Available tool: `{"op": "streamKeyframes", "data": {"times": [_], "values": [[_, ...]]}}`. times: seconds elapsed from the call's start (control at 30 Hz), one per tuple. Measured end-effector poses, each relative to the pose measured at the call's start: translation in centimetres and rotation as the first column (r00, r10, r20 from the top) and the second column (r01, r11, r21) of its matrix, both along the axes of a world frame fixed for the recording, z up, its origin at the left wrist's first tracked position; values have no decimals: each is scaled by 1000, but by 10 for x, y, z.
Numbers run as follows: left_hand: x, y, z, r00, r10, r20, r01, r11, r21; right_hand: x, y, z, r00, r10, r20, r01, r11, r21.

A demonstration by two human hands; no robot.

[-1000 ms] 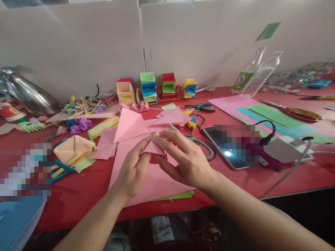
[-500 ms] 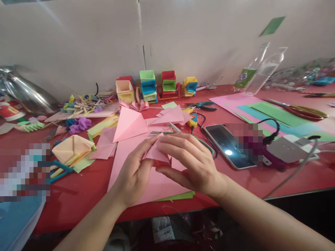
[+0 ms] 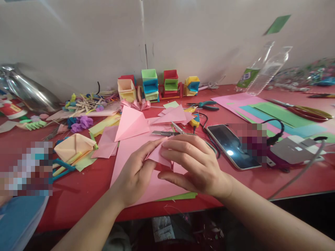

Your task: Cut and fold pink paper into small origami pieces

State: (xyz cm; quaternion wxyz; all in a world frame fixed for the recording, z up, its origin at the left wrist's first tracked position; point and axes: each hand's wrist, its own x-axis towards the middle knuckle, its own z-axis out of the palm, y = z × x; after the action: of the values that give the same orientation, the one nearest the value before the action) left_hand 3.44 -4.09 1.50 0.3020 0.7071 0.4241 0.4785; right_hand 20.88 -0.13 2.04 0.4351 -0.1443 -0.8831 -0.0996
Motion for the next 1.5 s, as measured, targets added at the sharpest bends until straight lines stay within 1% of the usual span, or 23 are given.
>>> {"op": "streamKeyframes", "data": {"times": [0.17,0.33,0.47,0.57,0.67,0.8,0.87,0.93,1.07,1.13,1.2,1.3,1.4,1.5], "values": [[-2,0,3,998,-30,47,33,998,-47,0,0,4,999,36,7,-36,998,-49],[-7,2,10,991,-64,118,88,974,-210,1,0,8,996,82,34,-77,989,-125],[-13,4,6,981,-86,176,138,940,-313,3,2,8,994,106,38,-99,982,-159],[-17,5,0,968,-119,219,198,902,-383,2,3,7,995,100,22,-95,983,-154],[-18,5,-4,954,-158,253,251,884,-395,1,3,7,995,100,-3,-100,984,-148],[-18,5,-5,903,-238,359,374,844,-383,1,2,9,993,107,-48,-114,979,-167],[-17,4,-4,882,-265,391,417,825,-381,0,2,9,993,99,-58,-108,977,-184],[-14,3,-1,883,-280,377,424,820,-385,0,2,9,993,97,-63,-107,973,-202],[-10,2,4,905,-278,321,399,817,-417,-1,2,8,989,112,-96,-133,958,-256],[-9,2,5,902,-280,328,403,817,-411,-1,1,8,985,124,-123,-157,934,-321],[-10,3,6,902,-283,326,404,819,-407,0,1,8,980,128,-153,-181,892,-413],[-11,4,6,898,-289,333,413,815,-406,1,2,7,974,113,-197,-203,819,-536],[-11,4,5,877,-298,378,449,788,-421,3,3,7,970,106,-217,-223,741,-634],[-11,3,4,856,-311,413,484,762,-430,3,4,8,966,114,-233,-250,650,-718]]}}
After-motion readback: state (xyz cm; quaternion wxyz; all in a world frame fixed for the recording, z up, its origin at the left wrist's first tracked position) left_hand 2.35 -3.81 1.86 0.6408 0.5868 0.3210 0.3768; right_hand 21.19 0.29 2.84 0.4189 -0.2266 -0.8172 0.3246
